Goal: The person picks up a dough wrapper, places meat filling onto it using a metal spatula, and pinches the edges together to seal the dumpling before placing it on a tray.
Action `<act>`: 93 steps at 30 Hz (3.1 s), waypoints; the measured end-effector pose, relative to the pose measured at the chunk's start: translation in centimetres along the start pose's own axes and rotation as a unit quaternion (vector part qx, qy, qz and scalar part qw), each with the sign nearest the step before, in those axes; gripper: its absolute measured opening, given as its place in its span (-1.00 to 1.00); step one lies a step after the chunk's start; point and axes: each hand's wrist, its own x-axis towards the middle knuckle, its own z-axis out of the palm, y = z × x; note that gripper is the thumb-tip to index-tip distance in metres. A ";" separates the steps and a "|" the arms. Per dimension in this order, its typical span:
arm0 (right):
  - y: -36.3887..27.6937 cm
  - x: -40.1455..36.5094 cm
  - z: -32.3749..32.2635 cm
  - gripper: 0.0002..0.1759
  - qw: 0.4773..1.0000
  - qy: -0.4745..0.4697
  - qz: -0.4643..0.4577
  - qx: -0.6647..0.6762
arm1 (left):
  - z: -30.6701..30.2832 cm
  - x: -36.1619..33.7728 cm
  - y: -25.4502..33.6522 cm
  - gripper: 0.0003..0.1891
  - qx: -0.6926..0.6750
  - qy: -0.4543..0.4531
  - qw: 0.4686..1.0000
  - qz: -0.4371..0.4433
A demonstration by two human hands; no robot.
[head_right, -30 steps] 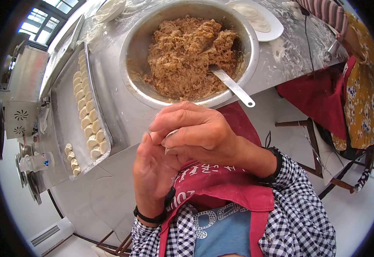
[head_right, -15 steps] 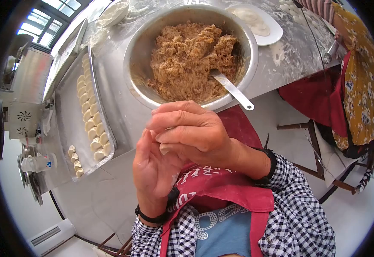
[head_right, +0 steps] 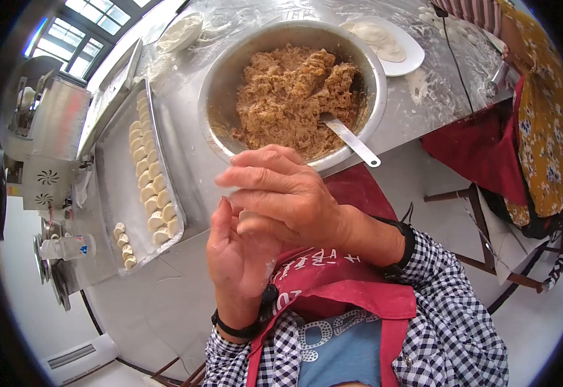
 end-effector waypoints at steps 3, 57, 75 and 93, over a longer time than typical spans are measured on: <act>-0.7 0.1 0.2 -0.76 0.996 0.055 0.057 0.051 | -0.1 -0.2 0.3 -0.59 0.031 -0.076 0.996 -0.026; 2.3 -9.7 -3.0 -0.80 0.913 -0.210 0.351 0.018 | -13.0 19.0 39.0 -0.75 0.720 0.302 0.585 0.219; 2.2 -10.2 -2.8 -0.65 0.853 -0.246 0.460 -0.019 | -17.4 27.1 38.3 -0.80 0.741 0.228 0.562 0.289; 1.5 -10.5 -8.0 -0.82 0.782 -0.075 0.596 0.165 | -18.8 26.8 39.9 -0.63 0.788 0.220 0.517 0.252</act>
